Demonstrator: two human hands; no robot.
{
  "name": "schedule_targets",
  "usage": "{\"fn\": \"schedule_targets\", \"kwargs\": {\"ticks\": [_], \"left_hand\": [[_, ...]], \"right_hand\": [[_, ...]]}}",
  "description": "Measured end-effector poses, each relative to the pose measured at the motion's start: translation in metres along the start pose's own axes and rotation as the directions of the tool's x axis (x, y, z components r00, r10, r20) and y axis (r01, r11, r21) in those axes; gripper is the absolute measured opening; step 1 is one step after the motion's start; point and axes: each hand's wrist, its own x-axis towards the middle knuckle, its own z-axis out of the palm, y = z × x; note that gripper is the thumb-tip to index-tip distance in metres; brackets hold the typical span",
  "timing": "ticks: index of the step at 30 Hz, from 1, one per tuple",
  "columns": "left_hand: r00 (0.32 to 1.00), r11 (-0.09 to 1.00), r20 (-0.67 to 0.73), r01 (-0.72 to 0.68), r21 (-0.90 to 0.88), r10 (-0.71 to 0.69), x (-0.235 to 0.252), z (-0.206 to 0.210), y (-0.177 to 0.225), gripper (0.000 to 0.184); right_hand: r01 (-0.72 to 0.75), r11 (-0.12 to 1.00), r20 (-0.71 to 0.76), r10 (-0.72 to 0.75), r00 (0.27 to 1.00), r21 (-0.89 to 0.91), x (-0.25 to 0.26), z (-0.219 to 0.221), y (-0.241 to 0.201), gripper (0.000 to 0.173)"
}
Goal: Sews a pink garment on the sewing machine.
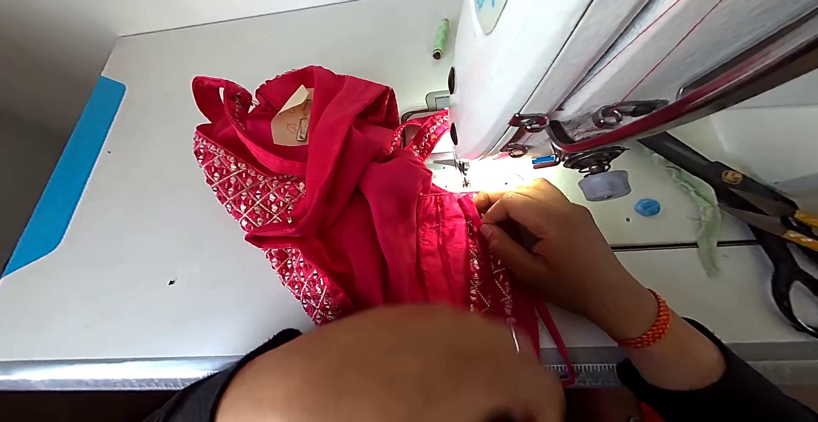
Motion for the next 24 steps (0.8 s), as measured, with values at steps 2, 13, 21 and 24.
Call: {"fn": "schedule_targets", "kwargs": {"ticks": [2, 13, 21, 24], "left_hand": [[0.935, 0.912, -0.305, 0.276, 0.302, -0.182, 0.012, -0.001, -0.013, 0.017], [0.708, 0.601, -0.609, 0.674, 0.43, -0.357, 0.038, 0.004, -0.043, 0.024], [0.691, 0.553, -0.672, 0.68, 0.481, -0.265, 0.044, 0.013, -0.046, 0.019], [0.694, 0.535, -0.686, 0.674, 0.51, -0.22, 0.047, 0.016, -0.048, 0.019]], "right_hand": [[-0.002, 1.0, 0.001, 0.002, 1.0, 0.003, -0.001, 0.0, 0.0, 0.023], [-0.011, 1.0, -0.016, 0.011, 1.0, 0.012, -0.001, 0.001, -0.001, 0.021], [-0.027, 0.999, -0.021, 0.028, 0.999, 0.022, -0.001, 0.001, -0.001, 0.02], [-0.015, 1.0, -0.029, 0.015, 0.999, 0.008, -0.001, 0.001, -0.001, 0.02]]}}
